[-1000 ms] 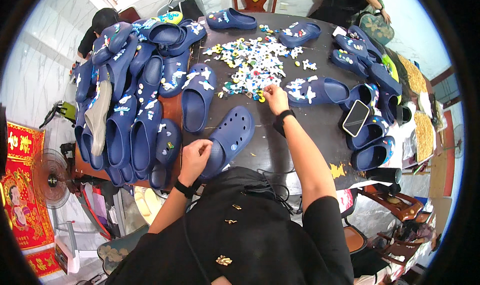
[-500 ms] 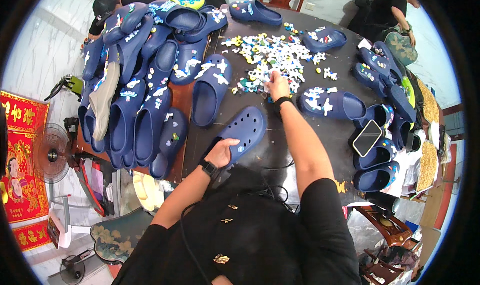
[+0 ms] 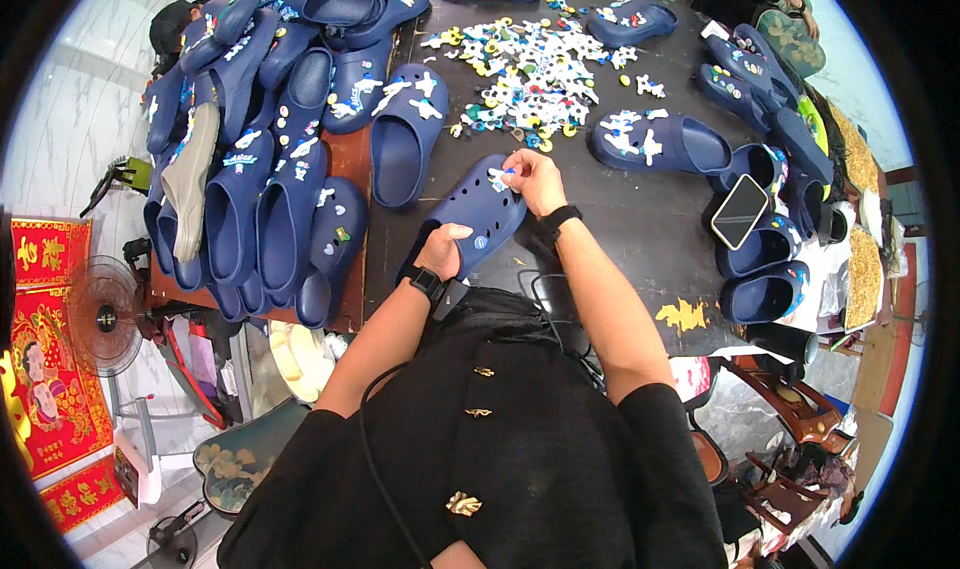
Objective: Inserting small decorative charms into the pre-molded holes of foam clogs.
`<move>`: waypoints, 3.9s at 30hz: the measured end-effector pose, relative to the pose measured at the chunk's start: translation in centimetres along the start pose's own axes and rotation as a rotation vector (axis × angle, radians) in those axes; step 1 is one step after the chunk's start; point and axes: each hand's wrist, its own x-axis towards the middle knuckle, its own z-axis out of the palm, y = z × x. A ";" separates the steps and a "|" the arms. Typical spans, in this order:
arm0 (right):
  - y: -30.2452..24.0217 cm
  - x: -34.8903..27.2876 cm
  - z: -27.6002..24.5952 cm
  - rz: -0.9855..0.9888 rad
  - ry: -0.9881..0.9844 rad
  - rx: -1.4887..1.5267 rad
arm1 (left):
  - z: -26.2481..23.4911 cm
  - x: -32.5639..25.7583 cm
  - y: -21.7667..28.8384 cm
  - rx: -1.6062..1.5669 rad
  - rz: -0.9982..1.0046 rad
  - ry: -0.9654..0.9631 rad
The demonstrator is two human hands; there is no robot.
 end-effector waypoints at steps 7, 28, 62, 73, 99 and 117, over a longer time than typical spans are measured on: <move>-1.1 -0.2 1.1 0.042 0.080 -0.268 | -2.0 -0.2 -0.1 -0.021 0.020 0.043; -1.2 1.7 2.8 0.060 0.075 -0.785 | -5.8 2.4 -2.0 -0.090 -0.024 -0.052; -1.6 1.5 3.0 -0.011 0.115 -0.569 | -6.4 2.9 -10.5 -0.746 -0.682 -0.402; -4.1 -0.5 3.9 0.019 0.200 -0.672 | -7.3 2.0 -10.4 -0.946 -0.748 -0.287; -1.9 2.2 1.5 0.019 -0.009 -0.621 | -11.1 -3.1 -6.2 -1.441 -0.811 -0.031; -2.2 0.8 4.4 0.016 0.269 -0.716 | -7.8 0.0 -5.9 -1.774 -1.002 0.095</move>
